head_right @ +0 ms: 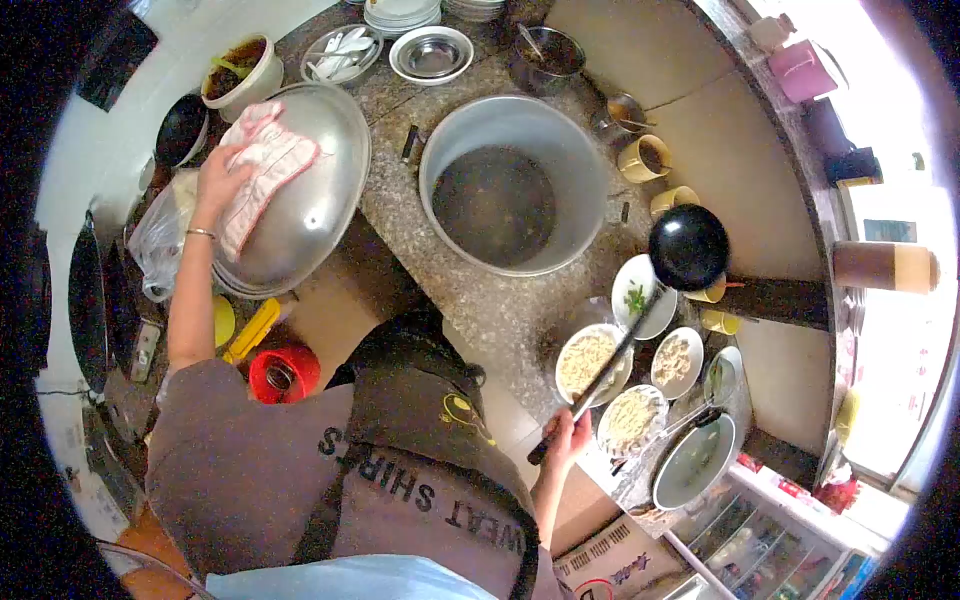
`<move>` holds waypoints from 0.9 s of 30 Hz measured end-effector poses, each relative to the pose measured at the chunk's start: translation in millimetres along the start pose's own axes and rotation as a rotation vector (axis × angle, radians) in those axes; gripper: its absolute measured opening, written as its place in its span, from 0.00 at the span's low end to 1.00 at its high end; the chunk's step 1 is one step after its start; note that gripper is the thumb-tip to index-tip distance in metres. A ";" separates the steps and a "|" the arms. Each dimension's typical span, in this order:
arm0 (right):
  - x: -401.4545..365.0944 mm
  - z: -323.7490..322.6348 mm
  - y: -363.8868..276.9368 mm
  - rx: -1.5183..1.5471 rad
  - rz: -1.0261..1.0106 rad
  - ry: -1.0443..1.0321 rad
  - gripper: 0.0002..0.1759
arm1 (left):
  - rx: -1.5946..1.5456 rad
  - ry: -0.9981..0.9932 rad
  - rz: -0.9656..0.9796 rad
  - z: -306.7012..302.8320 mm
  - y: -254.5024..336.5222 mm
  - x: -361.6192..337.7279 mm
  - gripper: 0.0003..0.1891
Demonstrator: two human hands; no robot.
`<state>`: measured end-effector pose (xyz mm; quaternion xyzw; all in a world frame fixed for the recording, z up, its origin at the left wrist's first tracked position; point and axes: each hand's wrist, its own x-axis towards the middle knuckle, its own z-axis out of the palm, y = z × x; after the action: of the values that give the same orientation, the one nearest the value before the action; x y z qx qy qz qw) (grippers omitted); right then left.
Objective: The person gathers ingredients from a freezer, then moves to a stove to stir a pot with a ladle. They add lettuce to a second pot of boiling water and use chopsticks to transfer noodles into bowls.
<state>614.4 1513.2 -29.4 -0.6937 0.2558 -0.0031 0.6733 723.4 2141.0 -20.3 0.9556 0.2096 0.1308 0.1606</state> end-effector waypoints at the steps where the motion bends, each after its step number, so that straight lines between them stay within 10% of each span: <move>1: 2.5 12.9 -2.5 0.023 0.028 -0.043 0.09 | 0.000 -0.001 0.007 6.8 -16.5 -0.4 0.23; 15: 88.8 104.4 11.1 -0.222 0.322 -0.403 0.06 | 0.107 -0.073 -0.234 56.2 -64.1 17.2 0.27; 17: 117.6 107.4 19.3 -0.325 0.281 -0.503 0.05 | 0.551 0.122 -0.136 43.3 -24.2 15.3 0.27; 19: 116.1 135.1 -3.6 -0.134 0.412 -0.421 0.06 | -0.003 0.234 0.166 63.2 9.7 22.5 0.25; 22: 129.2 138.5 1.3 0.077 0.555 -0.365 0.07 | -0.781 -0.382 -0.070 149.4 74.6 28.5 0.22; 27: 147.4 146.3 11.6 0.102 0.600 -0.359 0.09 | -0.691 -0.602 -0.260 272.6 132.9 63.0 0.19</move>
<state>789.5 1597.1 -104.1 -0.5424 0.3255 0.3040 0.7123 912.9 1985.8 -210.0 0.8074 0.2159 -0.1111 0.5377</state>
